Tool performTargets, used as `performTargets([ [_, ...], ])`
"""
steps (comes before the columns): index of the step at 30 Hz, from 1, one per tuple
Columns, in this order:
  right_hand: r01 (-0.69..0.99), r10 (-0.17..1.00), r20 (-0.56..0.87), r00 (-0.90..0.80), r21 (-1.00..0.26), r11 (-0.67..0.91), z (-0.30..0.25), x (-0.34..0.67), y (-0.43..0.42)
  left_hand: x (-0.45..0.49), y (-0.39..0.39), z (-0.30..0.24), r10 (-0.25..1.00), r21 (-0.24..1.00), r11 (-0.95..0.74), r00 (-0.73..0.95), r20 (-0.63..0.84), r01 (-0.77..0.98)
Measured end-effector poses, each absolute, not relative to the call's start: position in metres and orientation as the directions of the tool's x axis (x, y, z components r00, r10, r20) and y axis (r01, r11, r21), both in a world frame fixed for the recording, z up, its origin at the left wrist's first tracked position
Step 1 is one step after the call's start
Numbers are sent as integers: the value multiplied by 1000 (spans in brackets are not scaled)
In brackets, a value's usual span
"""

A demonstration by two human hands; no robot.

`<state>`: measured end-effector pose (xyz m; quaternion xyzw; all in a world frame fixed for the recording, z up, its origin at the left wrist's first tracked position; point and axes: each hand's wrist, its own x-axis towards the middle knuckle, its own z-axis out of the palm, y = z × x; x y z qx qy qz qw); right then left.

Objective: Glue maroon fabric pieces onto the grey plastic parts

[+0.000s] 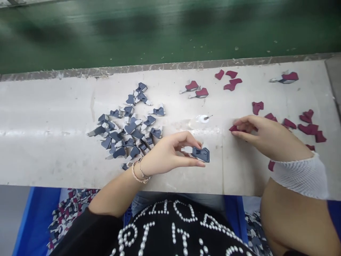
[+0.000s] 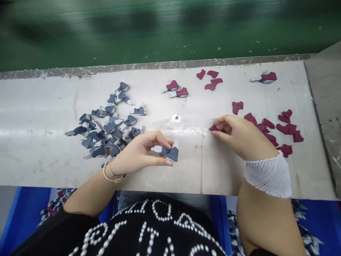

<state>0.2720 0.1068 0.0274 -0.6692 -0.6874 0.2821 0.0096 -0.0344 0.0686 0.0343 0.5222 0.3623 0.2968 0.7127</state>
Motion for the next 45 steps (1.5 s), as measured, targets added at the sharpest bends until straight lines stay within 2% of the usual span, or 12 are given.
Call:
performTargets([
  [5,904,900,-421,-111,-419,-85,27,264,113,-27,64,29,834,989,136,531,-150,65],
  [11,869,898,-395,-192,-495,-32,46,251,107,-27,61,33,880,998,64,471,-64,16],
  [17,743,915,-184,-359,-650,160,73,234,80,-25,59,35,903,996,49,429,-13,-74],
  [20,649,910,-192,-368,-753,103,80,228,69,-24,53,36,927,1000,-6,376,14,-24],
  [23,629,913,-217,-346,-775,54,83,224,62,-23,41,34,960,992,-66,278,32,111],
  [26,597,937,-179,-301,-802,38,78,219,56,-19,30,26,980,971,-98,190,57,217],
  [28,538,938,-159,-307,-843,33,74,215,53,-15,26,18,985,963,-129,139,98,235],
  [30,482,920,-201,-337,-876,-15,70,212,51,-9,24,9,984,964,-160,110,139,214],
  [35,439,859,-284,-425,-895,-79,71,208,52,-1,25,-4,964,957,-245,143,224,155],
  [41,480,840,-299,-453,-876,-53,67,208,57,-3,30,-5,920,889,-390,124,371,241],
  [45,472,835,-341,-432,-874,-113,63,205,62,-3,33,-2,903,860,-430,149,404,276],
])
